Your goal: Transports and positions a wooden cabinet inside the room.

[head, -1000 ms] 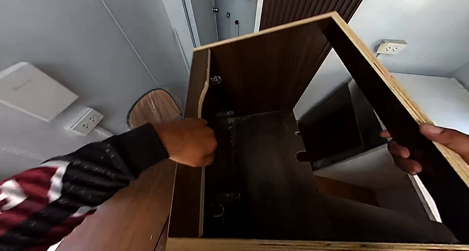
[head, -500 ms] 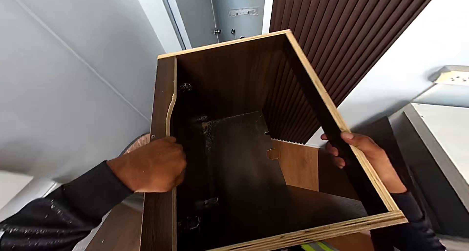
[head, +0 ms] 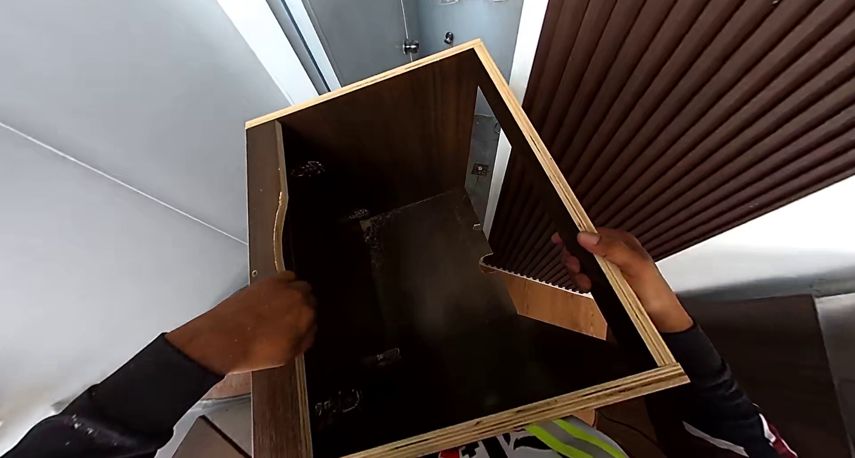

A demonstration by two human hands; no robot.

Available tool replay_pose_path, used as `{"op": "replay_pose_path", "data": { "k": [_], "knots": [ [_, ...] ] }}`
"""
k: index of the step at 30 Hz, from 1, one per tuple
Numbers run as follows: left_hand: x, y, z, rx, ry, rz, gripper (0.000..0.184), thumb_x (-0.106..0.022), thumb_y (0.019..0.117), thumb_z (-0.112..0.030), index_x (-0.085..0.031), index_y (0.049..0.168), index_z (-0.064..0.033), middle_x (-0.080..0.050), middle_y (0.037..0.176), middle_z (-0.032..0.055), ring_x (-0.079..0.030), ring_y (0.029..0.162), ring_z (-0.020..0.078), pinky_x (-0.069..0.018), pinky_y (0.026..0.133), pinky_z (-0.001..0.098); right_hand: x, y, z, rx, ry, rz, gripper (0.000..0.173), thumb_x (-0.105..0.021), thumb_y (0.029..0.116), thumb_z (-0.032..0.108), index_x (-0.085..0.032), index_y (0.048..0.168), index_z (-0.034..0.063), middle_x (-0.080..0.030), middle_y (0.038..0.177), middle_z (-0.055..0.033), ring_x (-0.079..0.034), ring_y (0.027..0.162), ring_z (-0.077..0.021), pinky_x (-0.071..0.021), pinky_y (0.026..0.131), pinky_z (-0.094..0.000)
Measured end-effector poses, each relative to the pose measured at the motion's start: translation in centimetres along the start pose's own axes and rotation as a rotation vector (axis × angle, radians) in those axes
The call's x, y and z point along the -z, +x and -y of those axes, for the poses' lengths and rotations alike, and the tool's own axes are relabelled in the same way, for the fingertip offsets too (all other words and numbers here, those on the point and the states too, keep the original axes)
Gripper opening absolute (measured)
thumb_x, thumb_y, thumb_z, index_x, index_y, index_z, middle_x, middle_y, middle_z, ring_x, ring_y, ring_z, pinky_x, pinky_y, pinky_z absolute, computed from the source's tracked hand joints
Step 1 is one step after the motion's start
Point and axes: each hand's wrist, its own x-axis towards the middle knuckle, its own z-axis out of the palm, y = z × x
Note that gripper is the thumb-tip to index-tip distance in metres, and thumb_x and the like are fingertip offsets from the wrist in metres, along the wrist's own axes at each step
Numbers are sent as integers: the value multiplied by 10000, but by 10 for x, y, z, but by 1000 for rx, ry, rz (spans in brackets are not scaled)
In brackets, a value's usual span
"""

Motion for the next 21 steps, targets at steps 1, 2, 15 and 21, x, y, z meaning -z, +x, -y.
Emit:
{"op": "replay_pose_path", "data": {
  "k": [1,2,15,21],
  "knots": [
    [2,7,9,-8,7,0,491,-398,1054,-387,-660,787,-69,-701,899,118,-675,998,334,-494,921,523,0,9,-4,-4,11,-9,410,-593,961,411,-695,1078,31,-618,688,-1,-579,506,-86,-515,452,-221],
    [4,14,18,-18,13,5,486,-402,1055,-381,-664,790,-69,-701,900,116,-676,998,331,-496,922,519,-1,17,-8,-13,21,-21,412,-590,965,409,-694,1082,27,-618,687,-3,-579,507,-87,-516,452,-221],
    [0,79,167,-144,114,-41,399,-529,1015,-369,-674,749,-109,-670,780,68,-675,864,271,-506,865,490,-59,91,-37,-70,63,-154,544,-667,894,545,-677,1160,70,-615,693,19,-563,491,-77,-511,440,-231],
    [-9,99,217,-222,184,-148,404,-543,1004,-368,-668,702,-130,-662,729,44,-679,827,245,-511,881,478,-83,98,-46,-7,64,-208,547,-664,909,548,-670,1164,64,-622,694,11,-571,495,-88,-519,444,-242]
  ]
}}
